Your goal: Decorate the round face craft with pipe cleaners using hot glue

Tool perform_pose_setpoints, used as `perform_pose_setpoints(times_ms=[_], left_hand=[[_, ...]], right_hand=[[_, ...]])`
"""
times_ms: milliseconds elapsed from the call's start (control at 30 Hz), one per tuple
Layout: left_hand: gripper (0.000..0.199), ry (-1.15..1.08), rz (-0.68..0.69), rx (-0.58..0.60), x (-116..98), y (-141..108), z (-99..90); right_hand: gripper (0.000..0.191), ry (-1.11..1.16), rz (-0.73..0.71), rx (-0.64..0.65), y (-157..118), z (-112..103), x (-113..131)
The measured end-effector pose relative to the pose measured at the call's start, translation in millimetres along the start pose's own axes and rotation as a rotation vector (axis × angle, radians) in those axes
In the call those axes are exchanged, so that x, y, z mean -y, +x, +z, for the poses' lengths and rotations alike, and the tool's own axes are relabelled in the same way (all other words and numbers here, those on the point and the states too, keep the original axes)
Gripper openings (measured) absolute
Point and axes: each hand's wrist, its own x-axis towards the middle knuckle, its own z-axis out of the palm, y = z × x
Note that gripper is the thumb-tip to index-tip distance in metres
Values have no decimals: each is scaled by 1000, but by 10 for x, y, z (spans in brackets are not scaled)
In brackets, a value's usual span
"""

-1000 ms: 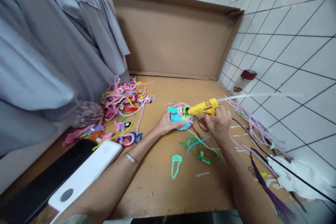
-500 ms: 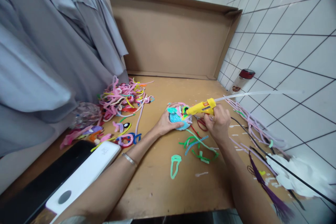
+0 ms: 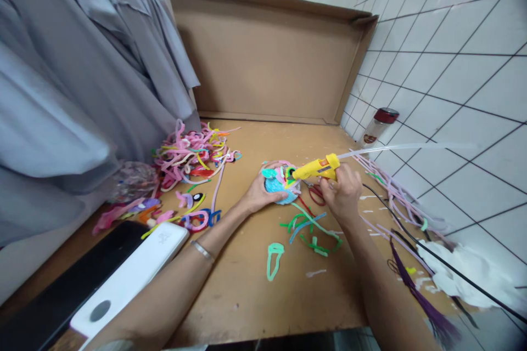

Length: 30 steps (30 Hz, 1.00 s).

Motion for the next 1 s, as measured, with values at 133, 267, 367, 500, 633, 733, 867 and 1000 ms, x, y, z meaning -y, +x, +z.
perform_pose_setpoints(times_ms=[133, 267, 367, 500, 633, 733, 867, 1000], left_hand=[[71, -14, 34, 16, -32, 11, 2], [71, -47, 21, 13, -23, 8, 8], [73, -37, -2, 4, 5, 3, 8], [74, -57, -8, 20, -18, 15, 2], [70, -103, -9, 52, -75, 31, -2], [68, -118, -2, 52, -79, 35, -7], [68, -156, -16, 72, -43, 35, -21], [73, -153, 7, 109, -24, 44, -38]], right_hand=[[8, 2, -4, -15, -1, 10, 6], [10, 0, -4, -3, 1, 7, 18], [9, 14, 0, 17, 2, 0, 24], [7, 80, 130, 44, -5, 26, -2], [10, 76, 430, 43, -34, 102, -162], [25, -6, 593, 127, -72, 153, -359], [44, -161, 777, 309, -138, 172, -562], [50, -345, 878, 504, -209, 163, -637]])
